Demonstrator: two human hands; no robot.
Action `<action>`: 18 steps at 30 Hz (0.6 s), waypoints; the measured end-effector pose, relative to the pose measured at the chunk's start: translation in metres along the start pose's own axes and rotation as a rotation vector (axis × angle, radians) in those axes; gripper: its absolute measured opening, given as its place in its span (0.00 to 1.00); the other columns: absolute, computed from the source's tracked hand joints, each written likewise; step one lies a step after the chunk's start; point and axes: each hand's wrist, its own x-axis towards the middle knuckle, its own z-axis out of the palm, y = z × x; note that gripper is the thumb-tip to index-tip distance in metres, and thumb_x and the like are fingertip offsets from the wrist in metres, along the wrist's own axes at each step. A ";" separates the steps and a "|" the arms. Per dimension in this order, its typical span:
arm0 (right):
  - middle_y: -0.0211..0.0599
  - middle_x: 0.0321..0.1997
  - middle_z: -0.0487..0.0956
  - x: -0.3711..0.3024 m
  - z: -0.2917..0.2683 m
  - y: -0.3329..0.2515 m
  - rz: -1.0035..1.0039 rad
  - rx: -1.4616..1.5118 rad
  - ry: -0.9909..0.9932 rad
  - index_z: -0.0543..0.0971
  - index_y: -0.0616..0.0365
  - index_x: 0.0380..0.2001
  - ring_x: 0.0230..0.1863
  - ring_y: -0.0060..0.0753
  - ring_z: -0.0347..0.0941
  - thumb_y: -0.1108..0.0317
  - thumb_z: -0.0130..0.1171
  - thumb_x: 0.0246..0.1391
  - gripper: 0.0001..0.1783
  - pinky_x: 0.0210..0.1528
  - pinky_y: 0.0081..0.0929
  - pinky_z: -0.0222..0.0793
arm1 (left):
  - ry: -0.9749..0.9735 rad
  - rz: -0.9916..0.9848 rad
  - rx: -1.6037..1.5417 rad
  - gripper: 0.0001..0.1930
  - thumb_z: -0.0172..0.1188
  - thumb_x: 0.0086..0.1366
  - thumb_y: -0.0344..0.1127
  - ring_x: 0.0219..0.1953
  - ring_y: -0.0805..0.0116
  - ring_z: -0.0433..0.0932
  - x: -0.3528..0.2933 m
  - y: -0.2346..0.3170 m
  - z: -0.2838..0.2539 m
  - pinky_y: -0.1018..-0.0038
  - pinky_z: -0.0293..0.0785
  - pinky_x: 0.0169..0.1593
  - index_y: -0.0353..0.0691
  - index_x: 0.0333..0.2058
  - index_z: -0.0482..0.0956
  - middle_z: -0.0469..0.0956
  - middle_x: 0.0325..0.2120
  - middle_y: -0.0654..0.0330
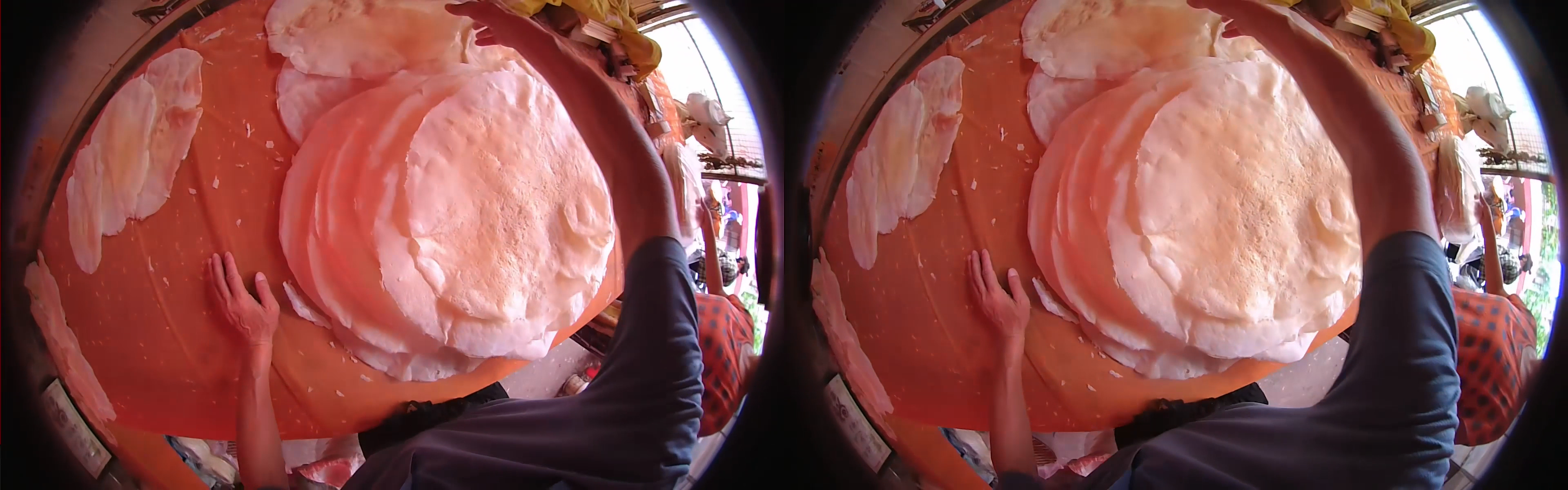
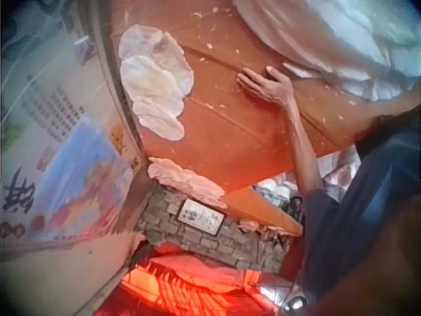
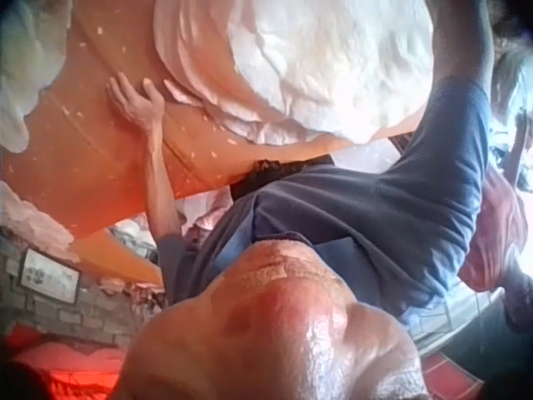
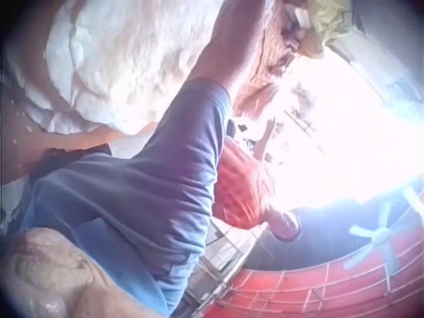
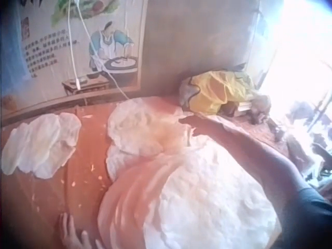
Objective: The person stacks large, flat dough discs by hand on a table, turning and positioning them to create a large pile. Later, the person covers the stack with a yellow patterned cloth.
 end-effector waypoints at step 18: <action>0.29 0.22 0.78 0.043 0.081 -0.161 -0.429 -0.054 0.238 0.82 0.58 0.21 0.25 0.23 0.73 0.67 0.69 0.44 0.08 0.29 0.26 0.68 | 0.031 -0.023 0.048 0.27 0.54 0.63 0.40 0.63 0.40 0.62 -0.014 -0.013 -0.010 0.50 0.57 0.65 0.30 0.58 0.68 0.64 0.60 0.41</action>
